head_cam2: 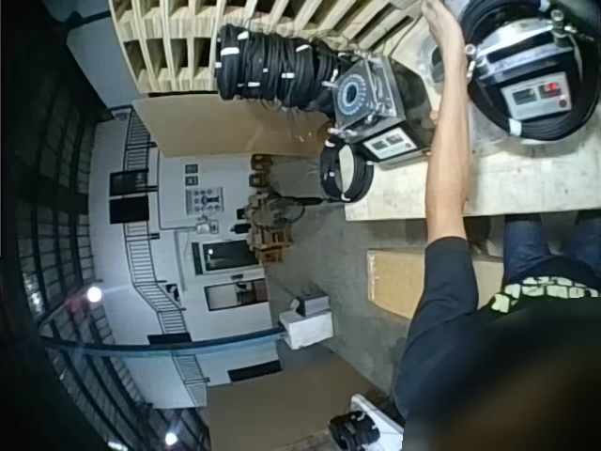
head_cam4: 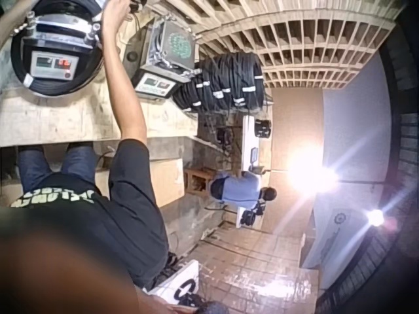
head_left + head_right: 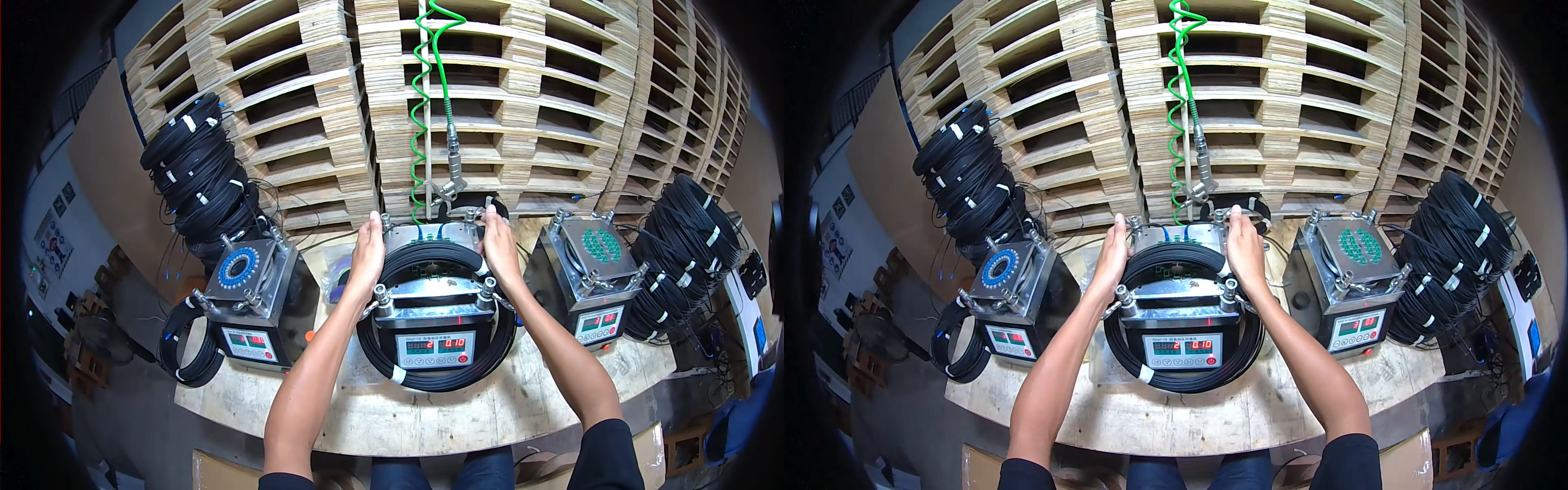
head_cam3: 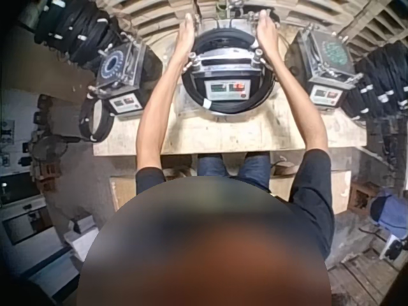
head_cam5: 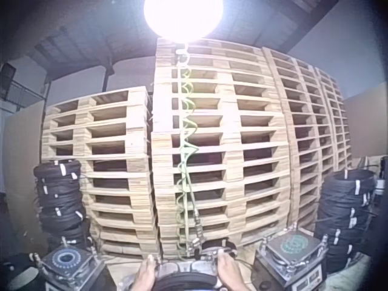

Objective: Operating specialized industrial machinery to process coils of electrical cable.

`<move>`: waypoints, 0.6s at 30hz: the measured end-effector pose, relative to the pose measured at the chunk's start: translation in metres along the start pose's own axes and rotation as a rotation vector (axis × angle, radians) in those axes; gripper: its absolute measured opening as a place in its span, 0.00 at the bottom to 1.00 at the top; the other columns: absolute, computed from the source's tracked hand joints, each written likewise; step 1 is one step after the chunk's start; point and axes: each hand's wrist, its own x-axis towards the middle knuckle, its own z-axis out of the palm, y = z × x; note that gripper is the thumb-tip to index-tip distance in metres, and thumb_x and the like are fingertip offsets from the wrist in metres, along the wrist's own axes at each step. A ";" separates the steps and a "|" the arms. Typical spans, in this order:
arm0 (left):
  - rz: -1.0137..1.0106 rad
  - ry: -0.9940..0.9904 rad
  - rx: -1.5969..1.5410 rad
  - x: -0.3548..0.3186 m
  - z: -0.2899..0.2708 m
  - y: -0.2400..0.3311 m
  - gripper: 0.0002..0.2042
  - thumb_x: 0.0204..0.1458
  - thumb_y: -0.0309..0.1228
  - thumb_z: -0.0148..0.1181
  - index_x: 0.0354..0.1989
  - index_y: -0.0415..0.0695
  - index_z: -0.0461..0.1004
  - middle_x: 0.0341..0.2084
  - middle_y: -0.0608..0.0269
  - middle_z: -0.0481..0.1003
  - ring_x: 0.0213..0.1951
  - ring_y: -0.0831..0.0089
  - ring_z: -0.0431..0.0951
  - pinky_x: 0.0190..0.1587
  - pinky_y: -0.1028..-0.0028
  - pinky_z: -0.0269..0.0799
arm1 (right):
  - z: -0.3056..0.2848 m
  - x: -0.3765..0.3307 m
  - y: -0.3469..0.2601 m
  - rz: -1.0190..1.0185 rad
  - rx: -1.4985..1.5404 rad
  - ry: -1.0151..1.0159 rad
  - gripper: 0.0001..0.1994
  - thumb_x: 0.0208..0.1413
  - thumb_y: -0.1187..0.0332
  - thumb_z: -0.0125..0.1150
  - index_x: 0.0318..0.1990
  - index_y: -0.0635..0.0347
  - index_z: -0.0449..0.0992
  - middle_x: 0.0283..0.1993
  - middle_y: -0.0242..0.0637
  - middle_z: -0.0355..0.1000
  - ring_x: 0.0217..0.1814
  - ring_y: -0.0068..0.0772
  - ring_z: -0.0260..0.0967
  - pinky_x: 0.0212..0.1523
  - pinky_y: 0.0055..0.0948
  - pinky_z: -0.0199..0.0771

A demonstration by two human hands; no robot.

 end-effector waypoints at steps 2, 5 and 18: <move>-0.006 -0.005 0.012 0.001 -0.001 -0.002 0.41 0.67 0.65 0.34 0.70 0.38 0.61 0.51 0.60 0.71 0.42 0.70 0.68 0.53 0.70 0.65 | -0.001 -0.001 -0.003 0.046 -0.008 -0.044 0.35 0.74 0.42 0.31 0.41 0.70 0.75 0.28 0.55 0.75 0.37 0.61 0.76 0.42 0.53 0.69; -0.026 -0.032 -0.012 -0.004 0.002 0.006 0.42 0.66 0.65 0.35 0.70 0.36 0.60 0.59 0.47 0.67 0.57 0.59 0.64 0.63 0.65 0.59 | -0.003 0.003 0.002 0.024 -0.028 -0.071 0.36 0.74 0.42 0.30 0.44 0.70 0.76 0.27 0.56 0.74 0.35 0.59 0.76 0.41 0.51 0.70; -0.054 -0.084 -0.095 -0.013 0.000 0.017 0.42 0.66 0.66 0.36 0.72 0.39 0.58 0.55 0.58 0.69 0.45 0.71 0.68 0.54 0.70 0.66 | -0.005 -0.001 -0.003 0.071 0.077 -0.049 0.35 0.74 0.42 0.30 0.41 0.68 0.75 0.19 0.43 0.68 0.25 0.44 0.72 0.34 0.44 0.69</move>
